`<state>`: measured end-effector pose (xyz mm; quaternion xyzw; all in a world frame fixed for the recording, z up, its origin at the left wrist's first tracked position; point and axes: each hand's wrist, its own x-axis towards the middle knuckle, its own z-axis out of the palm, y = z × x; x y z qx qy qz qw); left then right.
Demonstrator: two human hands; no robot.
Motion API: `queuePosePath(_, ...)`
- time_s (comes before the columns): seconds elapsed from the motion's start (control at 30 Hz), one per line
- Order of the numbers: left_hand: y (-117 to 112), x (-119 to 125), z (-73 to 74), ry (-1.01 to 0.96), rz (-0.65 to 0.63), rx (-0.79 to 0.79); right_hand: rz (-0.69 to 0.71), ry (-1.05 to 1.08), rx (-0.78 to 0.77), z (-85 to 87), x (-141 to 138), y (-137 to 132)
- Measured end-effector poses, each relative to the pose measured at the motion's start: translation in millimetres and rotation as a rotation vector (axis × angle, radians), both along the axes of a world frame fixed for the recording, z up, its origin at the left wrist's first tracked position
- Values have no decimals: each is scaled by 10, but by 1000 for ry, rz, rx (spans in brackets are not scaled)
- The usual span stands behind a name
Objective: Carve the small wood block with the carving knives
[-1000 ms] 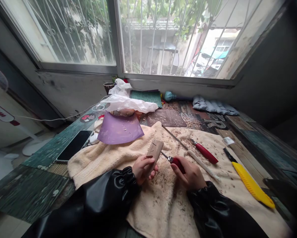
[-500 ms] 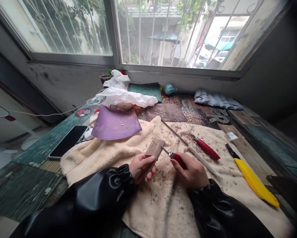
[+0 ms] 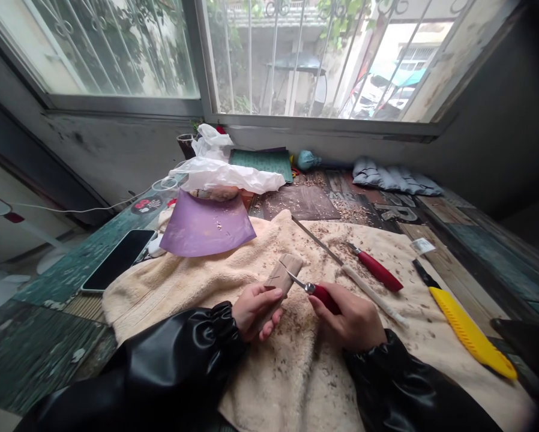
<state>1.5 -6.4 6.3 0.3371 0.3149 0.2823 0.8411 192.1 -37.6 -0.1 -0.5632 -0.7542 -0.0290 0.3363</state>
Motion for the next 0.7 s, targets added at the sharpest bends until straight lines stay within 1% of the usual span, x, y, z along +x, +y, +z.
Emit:
queuePosePath(0.23, 14, -41, 0, -59, -62, -140, -85, 7, 38, 18, 31, 15)
queuePosePath(0.4, 20, -66, -26, -102, -95, -165, 12, 23, 8, 5, 27, 2)
queuePosePath(0.53, 22, -70, -34, -109, -100, -150, -66, 20, 44, 6, 22, -7)
queuePosePath(0.7, 25, -79, -42, -131, -124, -155, -5, 17, 13, 22, 13, -16)
